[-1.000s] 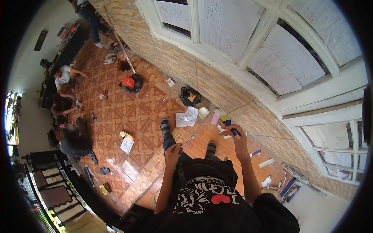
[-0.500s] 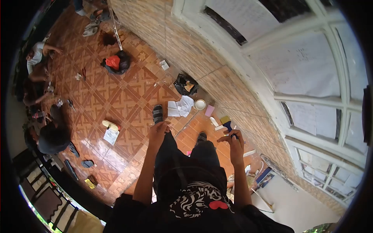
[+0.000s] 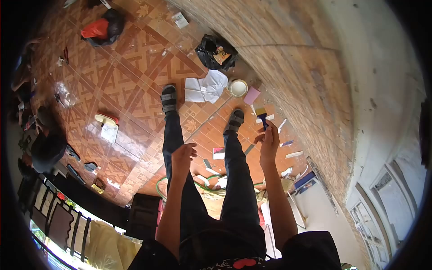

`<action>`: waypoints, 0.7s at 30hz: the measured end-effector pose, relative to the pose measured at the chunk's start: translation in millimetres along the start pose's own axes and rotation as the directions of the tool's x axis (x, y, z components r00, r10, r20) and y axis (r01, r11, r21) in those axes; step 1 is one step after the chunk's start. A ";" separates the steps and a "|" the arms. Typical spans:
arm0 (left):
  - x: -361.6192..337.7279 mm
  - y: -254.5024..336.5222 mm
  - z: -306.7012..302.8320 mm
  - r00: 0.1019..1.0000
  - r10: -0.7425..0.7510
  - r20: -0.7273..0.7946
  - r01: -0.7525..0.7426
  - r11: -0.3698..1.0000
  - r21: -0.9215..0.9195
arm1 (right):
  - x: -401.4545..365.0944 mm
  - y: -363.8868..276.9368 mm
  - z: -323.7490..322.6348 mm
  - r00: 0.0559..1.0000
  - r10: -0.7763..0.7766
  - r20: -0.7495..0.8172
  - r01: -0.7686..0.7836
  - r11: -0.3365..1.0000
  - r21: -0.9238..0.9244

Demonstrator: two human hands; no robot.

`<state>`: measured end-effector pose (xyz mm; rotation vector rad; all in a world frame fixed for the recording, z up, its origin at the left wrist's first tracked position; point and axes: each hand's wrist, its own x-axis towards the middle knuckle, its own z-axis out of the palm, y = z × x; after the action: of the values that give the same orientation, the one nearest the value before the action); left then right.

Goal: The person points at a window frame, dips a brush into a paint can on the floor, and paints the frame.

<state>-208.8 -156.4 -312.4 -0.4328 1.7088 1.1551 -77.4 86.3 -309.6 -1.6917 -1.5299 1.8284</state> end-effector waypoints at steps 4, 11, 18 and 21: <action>14.3 -23.8 46.3 0.987 -0.090 0.133 0.084 0.995 0.056 | 43.2 50.3 6.7 0.993 0.019 -0.117 -0.020 1.000 0.001; 40.8 -71.3 42.4 0.971 -0.216 0.104 0.213 0.976 0.043 | 101.2 120.6 14.1 0.985 0.146 -0.094 -0.153 0.985 -0.077; 52.3 -101.8 13.2 0.958 -0.285 0.038 0.280 0.953 0.113 | 145.5 150.8 28.5 0.985 0.163 -0.057 -0.169 0.980 -0.104; 53.3 -107.0 11.9 0.947 -0.320 0.027 0.316 0.944 0.098 | 158.2 153.8 33.4 0.980 0.192 -0.043 -0.197 0.968 -0.158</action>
<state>-149.0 -186.2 -412.3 -0.5988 1.5785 0.8415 -83.6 118.1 -530.4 -1.9972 -1.5893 1.8054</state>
